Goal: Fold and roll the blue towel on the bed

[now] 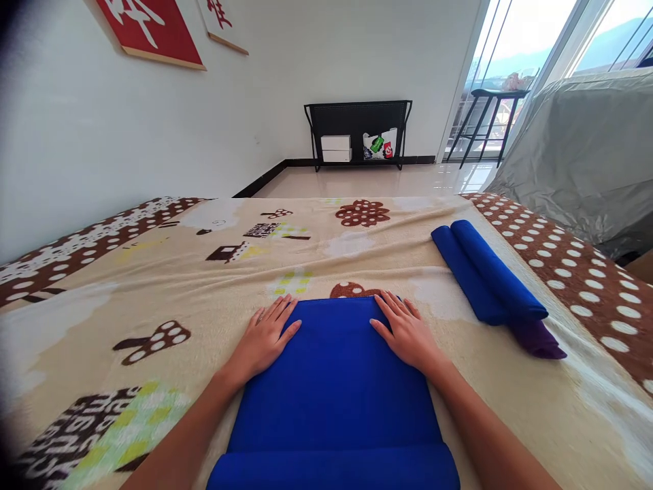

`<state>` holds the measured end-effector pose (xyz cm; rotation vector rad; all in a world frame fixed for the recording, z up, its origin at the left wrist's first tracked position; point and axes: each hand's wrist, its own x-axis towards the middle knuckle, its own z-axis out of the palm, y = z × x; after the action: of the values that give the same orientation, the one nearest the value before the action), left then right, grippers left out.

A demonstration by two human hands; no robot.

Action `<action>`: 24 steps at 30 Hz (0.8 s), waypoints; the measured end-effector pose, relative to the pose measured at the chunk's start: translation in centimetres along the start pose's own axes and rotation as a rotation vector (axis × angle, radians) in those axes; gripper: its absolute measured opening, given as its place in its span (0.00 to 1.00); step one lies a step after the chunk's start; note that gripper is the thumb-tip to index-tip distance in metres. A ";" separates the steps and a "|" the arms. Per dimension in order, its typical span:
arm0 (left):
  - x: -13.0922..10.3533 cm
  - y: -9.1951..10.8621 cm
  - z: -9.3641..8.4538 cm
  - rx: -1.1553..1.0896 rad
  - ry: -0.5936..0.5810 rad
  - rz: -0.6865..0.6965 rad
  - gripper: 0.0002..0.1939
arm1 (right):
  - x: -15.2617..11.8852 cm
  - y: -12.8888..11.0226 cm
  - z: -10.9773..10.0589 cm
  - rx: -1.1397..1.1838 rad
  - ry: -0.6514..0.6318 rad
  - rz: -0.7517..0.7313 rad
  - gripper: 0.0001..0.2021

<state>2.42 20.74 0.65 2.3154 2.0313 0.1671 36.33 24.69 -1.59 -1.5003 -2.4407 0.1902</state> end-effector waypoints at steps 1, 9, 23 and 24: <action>-0.1 -0.2 0.0 0.001 0.004 -0.008 0.31 | -0.1 0.2 0.0 -0.002 0.003 0.006 0.32; -0.1 -1.9 0.1 0.010 0.016 -0.021 0.28 | -0.3 1.8 0.4 -0.009 0.077 0.043 0.32; -16.0 6.0 -4.6 0.043 0.500 0.652 0.18 | -13.0 -7.9 -6.4 0.026 0.306 -0.449 0.16; -17.3 6.2 -3.7 0.070 0.540 0.673 0.18 | -14.4 -8.4 -6.4 -0.005 0.326 -0.513 0.16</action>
<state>5.86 2.69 4.31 3.1661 1.3000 0.8346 37.17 7.82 4.34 -0.7842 -2.4490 -0.1514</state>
